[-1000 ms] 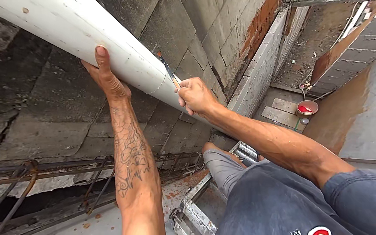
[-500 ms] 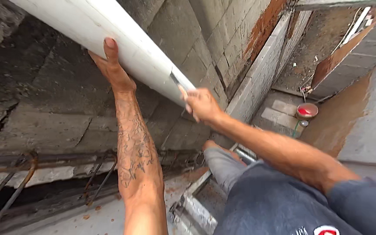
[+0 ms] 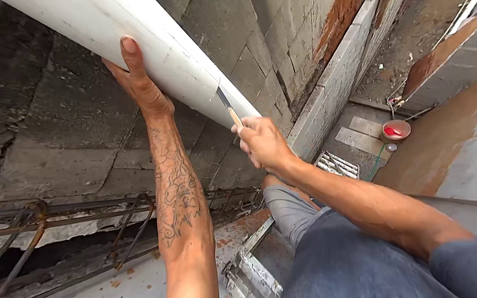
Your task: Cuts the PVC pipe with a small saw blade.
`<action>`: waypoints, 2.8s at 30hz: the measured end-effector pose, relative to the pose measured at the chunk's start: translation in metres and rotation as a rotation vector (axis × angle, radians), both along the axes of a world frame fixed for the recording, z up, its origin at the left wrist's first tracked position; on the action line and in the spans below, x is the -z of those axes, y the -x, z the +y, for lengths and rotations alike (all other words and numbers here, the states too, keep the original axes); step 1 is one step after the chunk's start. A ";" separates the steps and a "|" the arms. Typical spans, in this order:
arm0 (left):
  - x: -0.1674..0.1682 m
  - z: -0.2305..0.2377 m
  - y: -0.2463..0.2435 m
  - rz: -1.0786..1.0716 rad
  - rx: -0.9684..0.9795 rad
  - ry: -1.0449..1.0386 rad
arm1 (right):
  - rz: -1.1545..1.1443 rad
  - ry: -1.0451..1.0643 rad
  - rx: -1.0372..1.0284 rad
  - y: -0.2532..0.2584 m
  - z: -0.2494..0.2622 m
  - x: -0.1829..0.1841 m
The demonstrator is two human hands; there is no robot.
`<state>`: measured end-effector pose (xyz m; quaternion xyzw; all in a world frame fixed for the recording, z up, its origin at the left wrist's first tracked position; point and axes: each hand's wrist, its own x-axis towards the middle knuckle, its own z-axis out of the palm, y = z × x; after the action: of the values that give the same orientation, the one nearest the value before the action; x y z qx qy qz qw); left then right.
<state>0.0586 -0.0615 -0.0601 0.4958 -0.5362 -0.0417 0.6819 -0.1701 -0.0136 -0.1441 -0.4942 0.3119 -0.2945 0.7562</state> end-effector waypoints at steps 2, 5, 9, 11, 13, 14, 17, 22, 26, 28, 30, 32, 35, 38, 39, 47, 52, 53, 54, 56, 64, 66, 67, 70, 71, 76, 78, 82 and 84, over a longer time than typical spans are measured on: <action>0.000 -0.003 -0.002 -0.026 -0.009 0.006 | 0.017 0.021 -0.021 -0.011 -0.018 -0.002; 0.002 0.001 -0.004 -0.025 0.004 -0.015 | -0.006 -0.023 -0.027 -0.019 -0.011 -0.006; -0.001 -0.004 -0.002 -0.008 -0.013 0.024 | -0.015 -0.019 -0.054 -0.009 0.000 0.004; 0.007 0.004 -0.001 -0.020 -0.030 -0.018 | -0.013 -0.049 -0.044 -0.025 -0.011 0.000; 0.004 0.004 0.000 -0.021 -0.005 -0.014 | -0.021 -0.076 -0.036 -0.028 -0.006 -0.006; 0.003 0.005 0.001 -0.010 0.005 -0.011 | -0.033 -0.084 -0.034 -0.021 0.005 -0.004; 0.001 -0.002 0.000 0.010 -0.006 0.028 | -0.026 -0.062 -0.035 -0.023 0.001 -0.002; 0.003 0.004 0.000 -0.025 -0.001 0.003 | -0.046 -0.117 -0.025 -0.029 0.016 0.000; 0.006 0.004 0.001 -0.012 -0.002 0.003 | -0.023 -0.092 -0.016 -0.041 0.003 0.003; 0.008 0.008 0.000 -0.021 0.017 -0.009 | -0.035 -0.123 -0.006 -0.041 0.009 -0.001; 0.005 0.006 0.001 -0.017 0.006 -0.006 | -0.058 -0.122 -0.029 -0.023 0.025 0.000; 0.004 0.002 0.000 -0.006 -0.021 0.008 | -0.059 -0.101 -0.045 -0.021 0.015 0.002; 0.011 0.009 0.002 -0.014 -0.023 -0.026 | -0.060 -0.138 -0.018 -0.038 0.006 0.000; 0.004 0.006 0.002 -0.004 -0.023 -0.023 | -0.088 -0.120 -0.033 -0.024 0.023 0.002; 0.004 0.005 0.001 0.007 -0.032 -0.016 | -0.082 -0.117 -0.032 -0.027 0.018 0.004; 0.004 0.001 0.001 0.021 -0.020 -0.005 | -0.091 -0.094 -0.044 -0.028 0.016 0.007; 0.007 0.006 0.001 0.007 -0.014 -0.024 | -0.094 -0.151 -0.025 -0.033 0.016 0.001; 0.007 0.004 0.002 0.005 -0.021 -0.008 | -0.100 -0.153 -0.041 -0.026 0.020 0.004; 0.007 0.002 0.002 0.007 -0.033 0.005 | -0.104 -0.153 -0.047 -0.026 0.016 0.005; 0.011 0.001 0.003 0.019 -0.048 0.006 | -0.113 -0.152 -0.026 -0.038 0.002 0.003; 0.015 0.001 0.004 0.031 -0.041 0.015 | -0.109 -0.180 -0.028 -0.040 -0.002 0.001; 0.013 0.004 0.004 0.022 -0.027 0.007 | -0.124 -0.179 -0.029 -0.037 0.005 -0.002; 0.011 0.002 0.004 0.023 -0.024 0.013 | -0.138 -0.185 -0.038 -0.029 0.013 0.000; 0.011 -0.003 0.003 0.030 -0.051 0.030 | -0.127 -0.181 -0.043 -0.030 0.007 0.005; 0.013 -0.002 0.003 0.027 -0.053 0.021 | -0.124 -0.172 -0.032 -0.036 0.002 0.003; 0.009 -0.001 0.003 0.027 -0.037 0.007 | -0.158 -0.211 -0.041 -0.025 0.011 0.001; 0.012 -0.003 0.002 0.040 -0.041 0.030 | -0.135 -0.213 -0.038 -0.034 0.000 0.000; 0.013 0.003 0.005 0.033 -0.019 0.010 | -0.151 -0.235 -0.039 -0.032 0.008 -0.003; 0.012 -0.002 0.005 0.035 -0.028 0.028 | -0.150 -0.218 -0.058 -0.025 0.011 0.001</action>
<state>0.0538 -0.0631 -0.0725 0.4928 -0.5177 -0.0332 0.6986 -0.1454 -0.0029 -0.1456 -0.3945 0.2702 -0.2730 0.8347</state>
